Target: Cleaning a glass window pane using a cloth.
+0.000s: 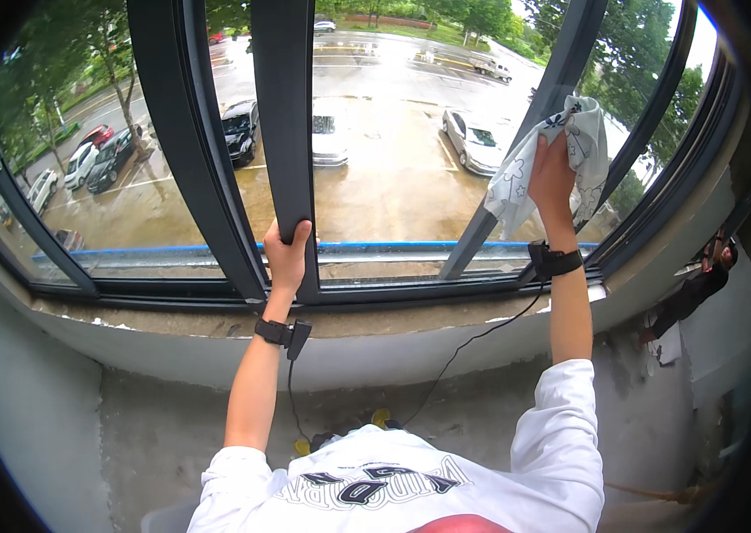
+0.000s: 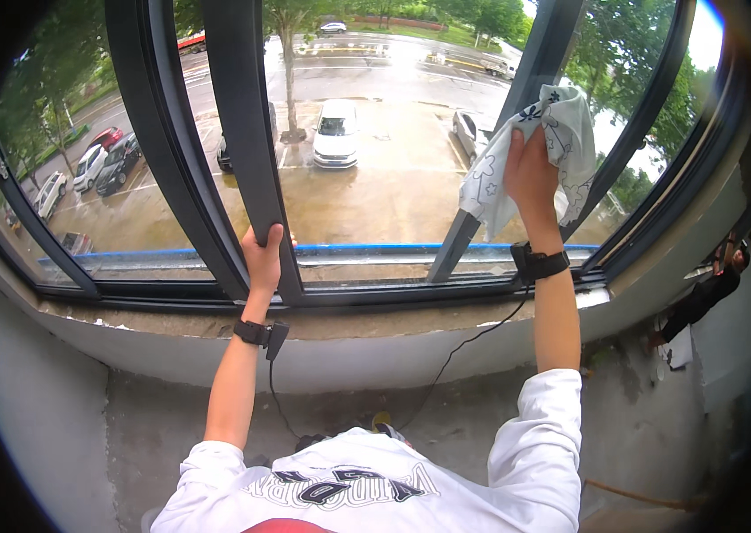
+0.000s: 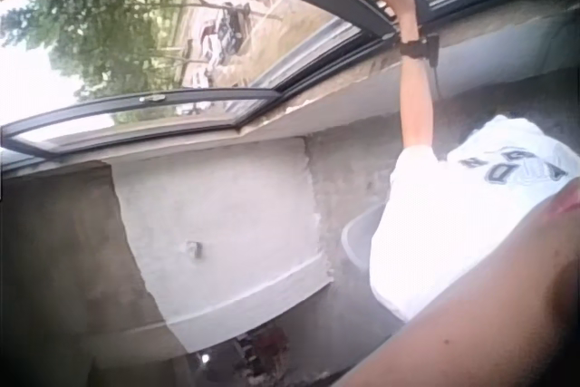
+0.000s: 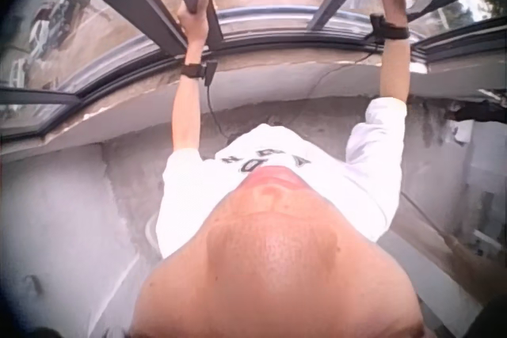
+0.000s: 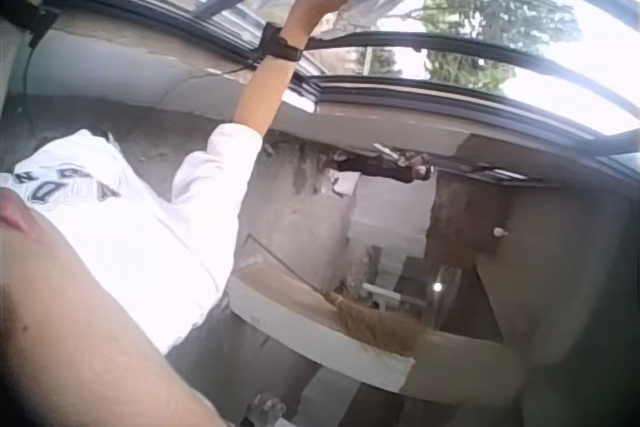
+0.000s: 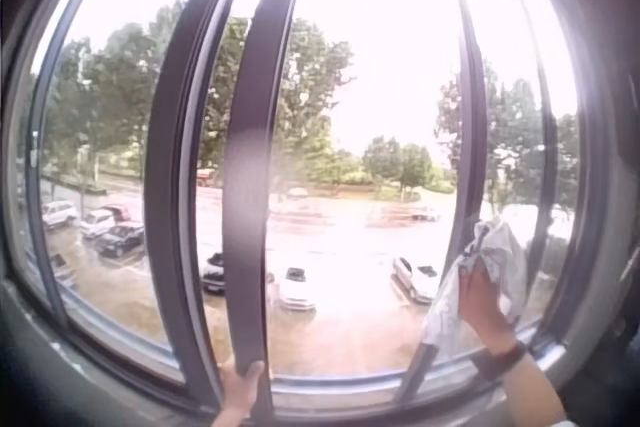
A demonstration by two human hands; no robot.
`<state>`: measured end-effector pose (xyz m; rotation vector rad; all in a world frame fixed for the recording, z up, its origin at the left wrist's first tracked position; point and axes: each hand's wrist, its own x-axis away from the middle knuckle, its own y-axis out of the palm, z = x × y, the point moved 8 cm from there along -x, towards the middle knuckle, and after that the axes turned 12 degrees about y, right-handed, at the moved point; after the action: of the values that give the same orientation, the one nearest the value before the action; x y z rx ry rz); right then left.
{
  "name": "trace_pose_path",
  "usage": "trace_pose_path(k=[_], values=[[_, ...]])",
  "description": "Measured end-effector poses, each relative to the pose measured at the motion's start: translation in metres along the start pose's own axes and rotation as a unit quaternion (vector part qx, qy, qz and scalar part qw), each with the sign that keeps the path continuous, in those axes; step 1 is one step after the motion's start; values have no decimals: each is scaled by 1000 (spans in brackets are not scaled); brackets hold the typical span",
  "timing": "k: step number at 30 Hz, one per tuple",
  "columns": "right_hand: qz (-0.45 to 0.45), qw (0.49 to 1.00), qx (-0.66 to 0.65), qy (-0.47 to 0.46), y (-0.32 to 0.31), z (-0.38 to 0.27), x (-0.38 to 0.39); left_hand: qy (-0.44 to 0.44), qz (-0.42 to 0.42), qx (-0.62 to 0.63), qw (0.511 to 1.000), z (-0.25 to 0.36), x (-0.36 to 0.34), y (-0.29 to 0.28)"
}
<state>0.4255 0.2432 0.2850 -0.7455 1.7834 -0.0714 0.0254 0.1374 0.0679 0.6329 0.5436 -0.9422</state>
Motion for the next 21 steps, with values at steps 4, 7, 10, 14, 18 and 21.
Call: trace_pose_path(k=[4, 7, 10, 14, 18, 21], values=[[30, 998, 24, -44, -4, 12, -2, 6, -8, -1, 1000, -1, 1, 8], [78, 992, 33, -93, -11, 6, -1, 16, -8, -15, 1000, 0, 1, 10], [49, 998, 9, -32, -5, 23, 1, 29, -5, -18, 999, -1, 4, 17], [74, 996, -2, -54, -9, 34, 3, 9, 0, 11, 1000, -3, 8, 25], [62, 997, 31, -39, -5, 46, 0, 11, -13, 13, 1000, -8, 9, 32], [14, 999, -3, 42, -6, 52, -1, -1, -35, 38, 999, -11, 9, 39]])
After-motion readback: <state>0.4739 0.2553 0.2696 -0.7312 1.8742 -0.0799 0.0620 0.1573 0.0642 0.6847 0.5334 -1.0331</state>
